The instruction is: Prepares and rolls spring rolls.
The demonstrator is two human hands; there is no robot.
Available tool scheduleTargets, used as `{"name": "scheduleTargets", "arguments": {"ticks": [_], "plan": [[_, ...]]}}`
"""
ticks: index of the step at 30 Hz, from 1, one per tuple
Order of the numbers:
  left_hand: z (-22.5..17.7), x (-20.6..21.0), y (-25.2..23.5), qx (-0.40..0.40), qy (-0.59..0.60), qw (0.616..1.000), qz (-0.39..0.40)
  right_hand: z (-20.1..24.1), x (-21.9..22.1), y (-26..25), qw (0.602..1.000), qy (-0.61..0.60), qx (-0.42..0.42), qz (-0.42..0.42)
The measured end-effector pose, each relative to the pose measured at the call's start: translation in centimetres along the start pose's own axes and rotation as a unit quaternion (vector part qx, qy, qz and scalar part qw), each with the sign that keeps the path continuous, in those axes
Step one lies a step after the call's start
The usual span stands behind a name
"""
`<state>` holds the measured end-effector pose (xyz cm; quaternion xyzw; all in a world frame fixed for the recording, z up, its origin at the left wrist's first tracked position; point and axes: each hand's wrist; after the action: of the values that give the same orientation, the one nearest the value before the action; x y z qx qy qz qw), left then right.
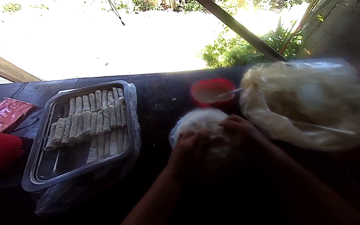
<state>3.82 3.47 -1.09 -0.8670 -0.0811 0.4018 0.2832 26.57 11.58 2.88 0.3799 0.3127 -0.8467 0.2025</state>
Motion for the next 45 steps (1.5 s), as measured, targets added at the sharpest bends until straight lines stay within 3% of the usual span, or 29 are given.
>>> {"name": "scheduleTargets", "arguments": {"ticks": [9, 22, 29, 35, 41, 45], "plan": [[0.1, 0.0, -0.1, -0.005, 0.009, 1.0, 0.002, -0.5, -0.3, -1.8, 0.996, 0.049, -0.007, 0.074], [0.1, 0.0, -0.2, -0.02, 0.005, 1.0, 0.001, -0.1, -0.6, -2.9, 0.982, 0.011, -0.053, 0.179], [0.1, 0.3, -0.1, -0.044, 0.018, 0.999, -0.016, -0.1, -0.7, -1.4, 0.984, 0.026, -0.115, 0.133], [-0.4, -0.5, -0.3, 0.028, -0.016, 0.999, -0.013, 0.0, -0.3, -2.1, 0.987, 0.015, -0.071, 0.147], [0.2, -0.6, -1.2, 0.026, -0.027, 0.999, 0.003, -0.3, -0.1, -3.1, 0.986, -0.005, -0.018, 0.165], [0.6, -0.5, -1.2, 0.02, -0.037, 0.999, 0.017, -0.8, 0.2, -2.1, 0.991, -0.006, -0.064, 0.115]]}}
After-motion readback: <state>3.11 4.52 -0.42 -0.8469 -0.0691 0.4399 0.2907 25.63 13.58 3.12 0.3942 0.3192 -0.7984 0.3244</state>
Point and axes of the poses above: each hand's wrist, its own y-axis away from the middle knuckle, its own x-axis out of the palm, z = x × y, and after that the axes turned 7 degrees about -z, right-handed
